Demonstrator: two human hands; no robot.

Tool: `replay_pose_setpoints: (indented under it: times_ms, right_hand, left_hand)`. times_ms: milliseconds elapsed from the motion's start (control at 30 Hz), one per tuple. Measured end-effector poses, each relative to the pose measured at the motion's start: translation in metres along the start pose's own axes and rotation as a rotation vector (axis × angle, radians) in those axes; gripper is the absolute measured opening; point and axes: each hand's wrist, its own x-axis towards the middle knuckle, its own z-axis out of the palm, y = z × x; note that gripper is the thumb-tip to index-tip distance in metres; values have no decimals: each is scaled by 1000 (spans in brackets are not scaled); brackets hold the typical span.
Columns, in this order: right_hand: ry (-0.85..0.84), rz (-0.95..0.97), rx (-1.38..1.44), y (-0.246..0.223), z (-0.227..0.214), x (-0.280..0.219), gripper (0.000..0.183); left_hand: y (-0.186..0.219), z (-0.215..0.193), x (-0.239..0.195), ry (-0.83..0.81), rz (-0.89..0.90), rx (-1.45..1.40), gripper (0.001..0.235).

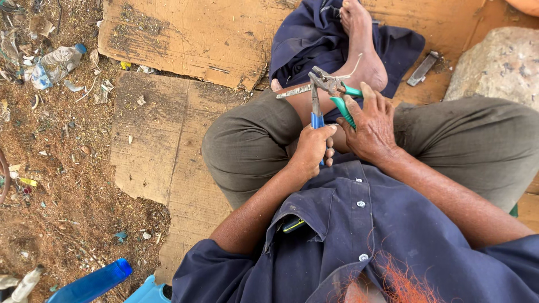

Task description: The person sits on the ground and uses pliers to strip the outer insulation from a thick electrical cable. They repeatedly pull and cut the sheathing to expose the inner wires.

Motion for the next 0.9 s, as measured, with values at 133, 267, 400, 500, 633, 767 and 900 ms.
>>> replay_pose_setpoints:
  times_ms: [133,267,400,500,633,767,900]
  right_hand:
    - [-29,46,-12,-3,2,0,63]
    - [-14,44,-37,-5,2,2,58]
    - [-16,24,-82,-3,1,3,39]
    - [-15,-12,-122,0,1,4,32]
    - [2,-45,-155,8,5,4,29]
    - [-2,-41,-156,16,13,0,21]
    - [-46,-9,-150,21,18,-3,15]
  left_hand:
    - [-5,7,6,38,82,57,23]
    - [-5,14,8,119,117,131,22]
    - [-4,20,5,182,204,253,22]
    - [-5,21,3,195,224,278,23]
    - [-7,20,3,186,220,261,22]
    - [-11,17,7,183,193,271,21]
    - [-16,15,11,173,165,261,21]
